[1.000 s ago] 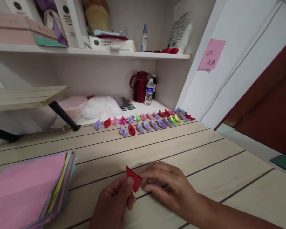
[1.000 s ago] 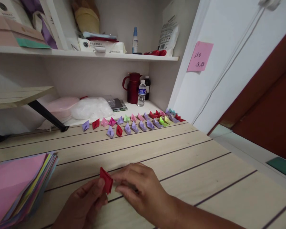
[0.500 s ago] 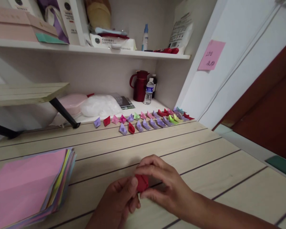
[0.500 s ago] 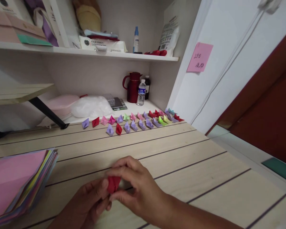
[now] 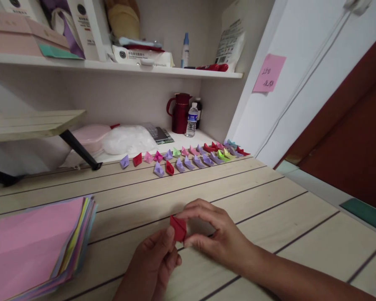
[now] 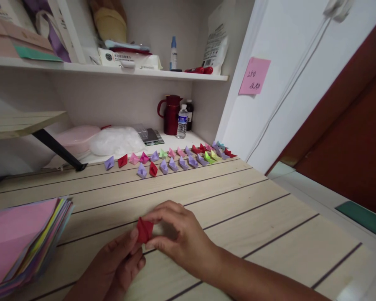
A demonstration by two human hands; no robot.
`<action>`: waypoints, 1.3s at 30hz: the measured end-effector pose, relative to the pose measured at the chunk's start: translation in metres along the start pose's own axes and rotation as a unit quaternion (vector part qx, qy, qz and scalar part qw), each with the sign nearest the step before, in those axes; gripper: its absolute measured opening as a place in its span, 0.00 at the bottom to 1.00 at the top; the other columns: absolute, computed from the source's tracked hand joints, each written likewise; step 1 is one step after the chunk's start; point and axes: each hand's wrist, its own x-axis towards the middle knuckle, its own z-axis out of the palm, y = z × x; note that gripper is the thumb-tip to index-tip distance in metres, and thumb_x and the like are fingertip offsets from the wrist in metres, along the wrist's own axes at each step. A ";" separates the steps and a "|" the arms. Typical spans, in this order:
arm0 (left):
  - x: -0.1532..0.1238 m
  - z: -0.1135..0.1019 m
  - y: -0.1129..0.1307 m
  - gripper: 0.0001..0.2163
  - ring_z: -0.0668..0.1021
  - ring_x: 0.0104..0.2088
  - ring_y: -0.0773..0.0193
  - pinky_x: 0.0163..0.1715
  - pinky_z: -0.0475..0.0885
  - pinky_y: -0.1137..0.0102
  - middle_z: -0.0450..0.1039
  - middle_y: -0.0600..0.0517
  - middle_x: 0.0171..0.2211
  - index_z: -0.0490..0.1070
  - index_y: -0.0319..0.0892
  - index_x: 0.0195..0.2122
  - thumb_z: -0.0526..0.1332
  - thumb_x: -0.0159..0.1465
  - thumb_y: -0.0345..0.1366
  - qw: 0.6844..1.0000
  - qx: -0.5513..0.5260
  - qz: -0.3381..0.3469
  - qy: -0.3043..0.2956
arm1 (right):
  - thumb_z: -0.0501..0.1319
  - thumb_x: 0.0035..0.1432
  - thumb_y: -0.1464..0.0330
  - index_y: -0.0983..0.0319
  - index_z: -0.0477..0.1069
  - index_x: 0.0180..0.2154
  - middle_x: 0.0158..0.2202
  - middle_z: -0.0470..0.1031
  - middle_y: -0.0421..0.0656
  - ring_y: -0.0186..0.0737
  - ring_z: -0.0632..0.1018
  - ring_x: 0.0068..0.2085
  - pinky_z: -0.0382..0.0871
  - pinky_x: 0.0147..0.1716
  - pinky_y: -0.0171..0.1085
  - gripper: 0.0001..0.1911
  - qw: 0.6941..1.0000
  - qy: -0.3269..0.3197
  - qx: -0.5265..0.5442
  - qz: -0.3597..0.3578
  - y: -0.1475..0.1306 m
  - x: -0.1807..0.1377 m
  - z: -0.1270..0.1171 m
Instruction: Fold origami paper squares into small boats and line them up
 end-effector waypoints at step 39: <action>0.004 0.000 0.002 0.16 0.66 0.25 0.73 0.30 0.67 0.74 0.70 0.56 0.24 0.80 0.40 0.32 0.76 0.48 0.44 0.999 -0.027 -0.024 0.008 | 0.62 0.56 0.77 0.59 0.73 0.48 0.38 0.77 0.44 0.40 0.77 0.40 0.74 0.42 0.39 0.18 0.999 0.013 -0.045 -0.004 -0.010 0.000 0.005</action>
